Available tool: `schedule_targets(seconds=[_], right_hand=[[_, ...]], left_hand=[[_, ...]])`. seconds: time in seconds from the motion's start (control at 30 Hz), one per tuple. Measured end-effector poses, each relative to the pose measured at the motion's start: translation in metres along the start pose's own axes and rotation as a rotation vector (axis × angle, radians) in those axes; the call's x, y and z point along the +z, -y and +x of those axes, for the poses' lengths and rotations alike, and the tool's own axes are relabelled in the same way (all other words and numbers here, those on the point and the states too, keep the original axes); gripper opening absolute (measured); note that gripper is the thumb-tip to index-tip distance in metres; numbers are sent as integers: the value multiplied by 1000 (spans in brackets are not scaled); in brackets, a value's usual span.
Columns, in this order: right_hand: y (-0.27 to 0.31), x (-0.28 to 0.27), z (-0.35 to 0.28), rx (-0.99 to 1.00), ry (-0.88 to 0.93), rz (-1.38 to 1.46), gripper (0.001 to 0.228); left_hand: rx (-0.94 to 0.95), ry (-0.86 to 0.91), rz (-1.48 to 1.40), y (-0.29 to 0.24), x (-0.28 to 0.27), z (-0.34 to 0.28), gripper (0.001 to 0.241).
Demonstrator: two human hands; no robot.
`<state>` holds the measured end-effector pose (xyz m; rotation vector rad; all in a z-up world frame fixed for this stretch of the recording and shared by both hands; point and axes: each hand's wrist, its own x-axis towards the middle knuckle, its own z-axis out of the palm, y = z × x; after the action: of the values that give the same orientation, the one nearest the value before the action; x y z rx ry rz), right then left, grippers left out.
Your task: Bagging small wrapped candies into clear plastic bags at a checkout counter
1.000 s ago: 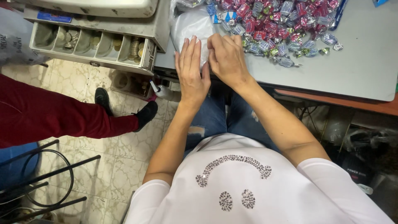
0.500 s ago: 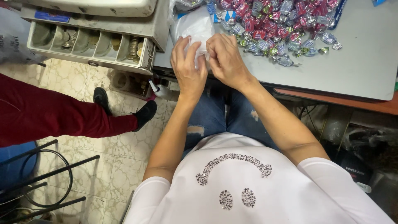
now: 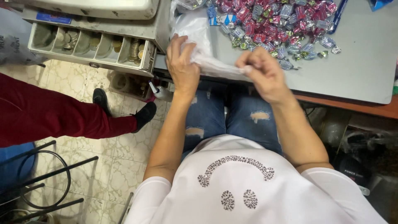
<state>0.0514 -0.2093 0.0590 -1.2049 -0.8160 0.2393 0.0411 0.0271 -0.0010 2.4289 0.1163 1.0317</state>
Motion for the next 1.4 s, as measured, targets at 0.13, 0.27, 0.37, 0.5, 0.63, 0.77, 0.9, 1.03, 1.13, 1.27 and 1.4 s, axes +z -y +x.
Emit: schedule_targets(seconds=[0.13,0.27,0.37,0.5,0.63,0.77,0.9,1.03,1.13,1.27,1.4], right_hand=[[33,-27,-27,36,-129,132,24],[43,-34,-44,46,-310,11,28],[36,-33,-51,-55,-334,-155,29],[41,-8,-48,-126,-354,-392,27],[55,14,-52,-78,-291,-455,25],[64,16,-60,-30,-287,-466,24],[64,10,-64,40,-333,-396,22],[53,-14,-75,127,-352,-267,25],[55,-24,-78,223,-364,-256,34],[63,-27,-82,346,-301,-269,39],[76,-25,-78,450,-207,-431,25]], left_hand=[[33,89,-99,3,-31,7,16],[-10,278,-310,-11,-76,18,47],[1,182,-386,-21,-103,21,40],[101,62,-412,-76,-113,14,32],[260,375,-487,-108,-83,-15,61],[345,521,-446,-105,-57,-28,55],[321,602,-585,-106,-37,-41,23],[175,595,-527,-103,-54,-29,9],[86,567,-594,-99,-71,-10,7],[62,540,-641,-99,-72,1,5],[12,531,-697,-107,-75,15,4]])
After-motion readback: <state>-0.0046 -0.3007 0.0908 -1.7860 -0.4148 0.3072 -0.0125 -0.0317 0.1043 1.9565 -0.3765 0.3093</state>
